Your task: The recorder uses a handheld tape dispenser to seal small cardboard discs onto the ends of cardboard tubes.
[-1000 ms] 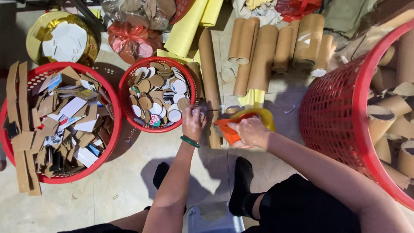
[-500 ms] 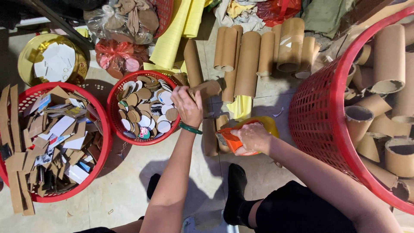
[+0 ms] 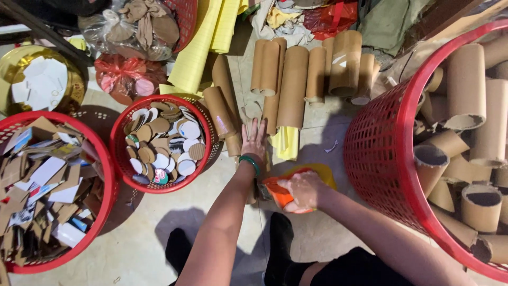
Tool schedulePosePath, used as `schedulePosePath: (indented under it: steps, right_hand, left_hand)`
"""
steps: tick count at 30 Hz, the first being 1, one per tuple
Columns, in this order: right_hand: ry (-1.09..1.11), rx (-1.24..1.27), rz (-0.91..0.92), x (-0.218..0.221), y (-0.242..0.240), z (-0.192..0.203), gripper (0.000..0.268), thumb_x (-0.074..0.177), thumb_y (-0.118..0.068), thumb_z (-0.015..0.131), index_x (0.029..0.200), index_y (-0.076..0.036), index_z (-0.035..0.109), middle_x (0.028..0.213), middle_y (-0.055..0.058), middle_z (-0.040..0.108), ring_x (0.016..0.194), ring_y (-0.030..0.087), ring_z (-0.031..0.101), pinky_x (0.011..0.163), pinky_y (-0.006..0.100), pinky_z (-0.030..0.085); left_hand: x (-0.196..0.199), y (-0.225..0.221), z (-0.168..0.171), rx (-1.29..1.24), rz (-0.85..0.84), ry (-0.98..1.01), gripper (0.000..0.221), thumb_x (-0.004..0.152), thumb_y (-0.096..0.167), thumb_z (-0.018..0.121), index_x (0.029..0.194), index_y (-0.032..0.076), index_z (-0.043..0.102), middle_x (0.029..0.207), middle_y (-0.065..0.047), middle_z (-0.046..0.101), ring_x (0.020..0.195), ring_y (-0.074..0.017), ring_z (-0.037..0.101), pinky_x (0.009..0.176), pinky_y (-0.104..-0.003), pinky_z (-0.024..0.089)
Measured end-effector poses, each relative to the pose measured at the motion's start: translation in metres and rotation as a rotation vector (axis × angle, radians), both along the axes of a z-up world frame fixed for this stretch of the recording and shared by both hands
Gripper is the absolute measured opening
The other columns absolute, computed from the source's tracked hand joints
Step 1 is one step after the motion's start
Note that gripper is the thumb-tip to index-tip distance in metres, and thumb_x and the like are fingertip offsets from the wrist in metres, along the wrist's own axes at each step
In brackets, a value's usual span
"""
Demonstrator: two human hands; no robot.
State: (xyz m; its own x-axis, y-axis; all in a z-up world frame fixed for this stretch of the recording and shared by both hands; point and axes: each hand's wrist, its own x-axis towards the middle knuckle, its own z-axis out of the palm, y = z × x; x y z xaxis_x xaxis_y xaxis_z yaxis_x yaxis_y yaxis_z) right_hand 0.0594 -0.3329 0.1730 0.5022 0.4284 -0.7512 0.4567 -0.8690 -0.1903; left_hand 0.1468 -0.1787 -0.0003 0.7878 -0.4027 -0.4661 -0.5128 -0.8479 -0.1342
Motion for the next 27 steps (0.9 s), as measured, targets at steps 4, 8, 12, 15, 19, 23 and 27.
schedulePosePath:
  steps: [4,8,12,15,19,23,27]
  right_hand:
    - [0.005,0.003,0.005,0.005,-0.002,-0.009,0.089,0.074,-0.057,0.078,0.151,-0.024,0.047,0.103,0.016,0.073,0.095,0.03,0.073,0.093,0.047,0.056]
    - [0.038,-0.097,0.029,0.009,-0.001,0.001,0.094,0.078,-0.064,0.073,0.154,-0.022,0.04,0.115,0.016,0.07,0.105,0.029,0.071,0.098,0.045,0.054]
    - [-0.006,-0.127,0.029,0.005,-0.011,-0.002,0.104,0.081,-0.081,0.064,0.159,-0.024,0.025,0.13,0.022,0.059,0.112,0.032,0.064,0.096,0.042,0.055]
    - [0.037,-0.148,-0.155,0.008,-0.006,0.032,0.101,0.08,-0.078,0.06,0.161,-0.029,0.023,0.12,0.018,0.064,0.101,0.028,0.07,0.09,0.04,0.06]
    - [0.026,-0.049,-0.218,0.002,-0.004,0.044,0.102,0.082,-0.077,0.054,0.163,-0.022,0.026,0.093,0.017,0.08,0.087,0.024,0.077,0.082,0.036,0.064]
    - [-0.266,0.078,-0.244,-0.003,0.0,0.053,0.098,0.08,-0.078,0.06,0.157,-0.024,0.036,0.101,0.021,0.073,0.092,0.034,0.074,0.084,0.044,0.061]
    - [-0.355,0.185,-0.364,-0.001,0.015,0.08,0.096,0.077,-0.074,0.067,0.154,-0.023,0.042,0.103,0.028,0.072,0.099,0.043,0.071,0.092,0.05,0.056]
  left_hand:
    - [0.013,-0.009,0.012,0.169,-0.095,0.024,0.077,0.092,0.011,0.056,0.162,0.013,0.025,0.168,-0.015,-0.02,0.151,-0.0449,-0.019,0.111,-0.078,-0.001]
    - [0.016,0.01,0.007,-0.412,0.05,-0.199,0.076,0.093,0.027,0.068,0.158,0.007,0.035,0.172,-0.01,0.006,0.159,-0.0351,0.007,0.121,-0.076,0.004]
    - [0.014,0.055,0.098,-1.253,0.189,-0.82,0.076,0.088,0.02,0.086,0.149,0.001,0.045,0.154,-0.019,0.049,0.145,-0.0376,0.047,0.122,-0.055,0.033]
    - [-0.022,0.087,0.202,-1.387,0.277,-0.853,0.064,0.089,0.015,0.088,0.141,0.003,0.052,0.144,-0.019,0.056,0.135,-0.0356,0.057,0.116,-0.043,0.049]
    - [-0.096,0.12,0.264,-1.363,0.383,-0.798,0.066,0.084,0.015,0.089,0.138,0.002,0.052,0.136,-0.019,0.06,0.125,-0.0346,0.062,0.109,-0.041,0.052]
    - [-0.148,0.131,0.263,-1.258,0.405,-0.798,0.068,0.084,0.015,0.089,0.138,0.002,0.051,0.13,-0.018,0.062,0.12,-0.0356,0.064,0.104,-0.043,0.055]
    - [-0.17,0.133,0.252,-1.206,0.369,-0.817,0.067,0.085,0.018,0.088,0.138,0.003,0.051,0.128,-0.017,0.063,0.118,-0.0351,0.066,0.101,-0.043,0.058]
